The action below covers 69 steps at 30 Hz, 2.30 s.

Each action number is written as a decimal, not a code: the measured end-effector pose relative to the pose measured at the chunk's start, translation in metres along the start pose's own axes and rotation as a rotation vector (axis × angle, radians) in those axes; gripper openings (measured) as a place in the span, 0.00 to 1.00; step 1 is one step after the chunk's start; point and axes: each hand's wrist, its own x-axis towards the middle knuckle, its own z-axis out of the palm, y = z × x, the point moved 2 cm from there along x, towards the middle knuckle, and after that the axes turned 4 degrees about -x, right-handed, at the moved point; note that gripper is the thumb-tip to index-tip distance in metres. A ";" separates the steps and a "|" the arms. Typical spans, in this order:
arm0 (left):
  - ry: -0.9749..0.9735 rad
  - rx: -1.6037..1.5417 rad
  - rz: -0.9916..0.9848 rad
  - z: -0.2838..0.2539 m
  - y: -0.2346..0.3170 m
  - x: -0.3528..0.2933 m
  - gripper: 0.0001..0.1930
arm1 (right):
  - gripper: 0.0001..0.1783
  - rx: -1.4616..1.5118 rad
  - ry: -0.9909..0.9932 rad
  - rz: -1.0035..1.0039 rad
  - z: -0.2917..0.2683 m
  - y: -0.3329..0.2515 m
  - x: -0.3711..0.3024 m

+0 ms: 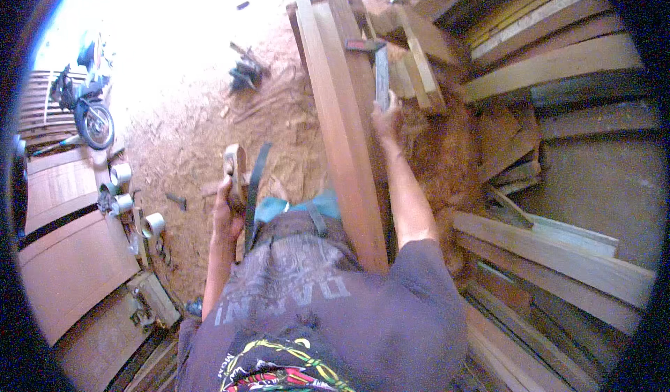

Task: The person measures and marks a long wooden plank using a ruler and a pencil, then uses a hammer and a small wooden block to make indentations along the marked line. The person repeatedly measures and marks the plank.

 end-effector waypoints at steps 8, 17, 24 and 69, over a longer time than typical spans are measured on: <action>0.000 0.001 0.026 -0.012 -0.007 -0.013 0.16 | 0.35 0.036 0.076 -0.060 0.055 -0.031 0.101; 0.182 -0.051 0.103 -0.005 -0.013 -0.027 0.21 | 0.29 -0.176 -0.246 -0.273 0.117 -0.038 0.184; 0.059 0.003 0.029 0.025 0.001 0.012 0.25 | 0.35 -0.209 -0.210 -0.473 0.035 -0.018 0.068; -0.250 -0.067 -0.136 0.100 -0.006 0.013 0.24 | 0.18 0.712 -0.489 0.328 -0.166 -0.194 -0.207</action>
